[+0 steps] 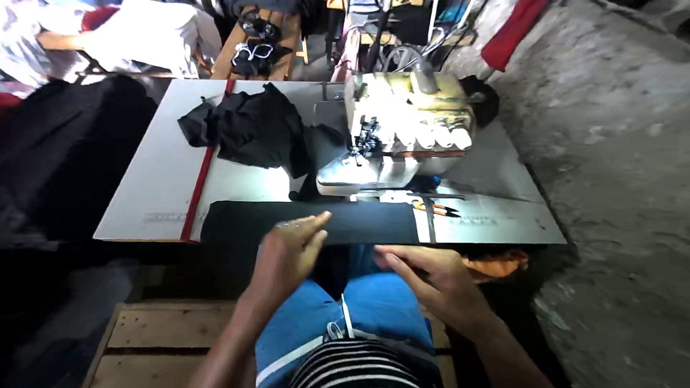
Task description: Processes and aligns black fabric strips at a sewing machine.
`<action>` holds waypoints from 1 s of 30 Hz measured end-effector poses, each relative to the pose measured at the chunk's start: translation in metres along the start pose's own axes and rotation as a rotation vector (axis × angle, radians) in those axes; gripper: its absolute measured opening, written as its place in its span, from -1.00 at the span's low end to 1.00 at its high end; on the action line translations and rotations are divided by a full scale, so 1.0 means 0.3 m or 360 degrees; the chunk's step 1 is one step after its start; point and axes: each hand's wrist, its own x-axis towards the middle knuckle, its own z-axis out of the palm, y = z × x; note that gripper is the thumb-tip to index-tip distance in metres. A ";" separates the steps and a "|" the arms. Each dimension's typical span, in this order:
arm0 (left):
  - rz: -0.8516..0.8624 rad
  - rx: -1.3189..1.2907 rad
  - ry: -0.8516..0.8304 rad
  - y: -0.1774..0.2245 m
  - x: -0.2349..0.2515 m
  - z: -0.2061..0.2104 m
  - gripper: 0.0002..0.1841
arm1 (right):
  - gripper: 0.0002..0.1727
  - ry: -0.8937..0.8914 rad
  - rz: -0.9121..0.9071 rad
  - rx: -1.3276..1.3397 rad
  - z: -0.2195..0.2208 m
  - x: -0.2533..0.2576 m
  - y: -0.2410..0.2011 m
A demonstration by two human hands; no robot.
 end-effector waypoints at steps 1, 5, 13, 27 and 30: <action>-0.0088 0.0071 0.0047 -0.042 0.019 -0.045 -0.73 | -0.70 -0.0059 0.0097 -0.0122 -0.036 -0.029 0.055; -0.0375 0.0271 -0.0115 -0.152 0.188 -0.080 -0.63 | -0.67 0.0192 0.0535 -0.0502 -0.072 -0.026 0.145; -0.0430 0.0621 -0.0333 -0.252 0.413 0.033 -0.67 | -0.45 0.0236 0.0778 -0.0550 -0.013 0.043 0.298; -0.0800 0.0533 0.0199 -0.387 0.045 -0.311 -0.63 | -0.81 0.0207 0.0646 -0.0659 -0.017 0.082 0.277; -0.1286 0.0676 0.0208 -0.385 -0.079 -0.313 -0.46 | -0.71 0.0195 0.0611 -0.0626 -0.029 0.091 0.285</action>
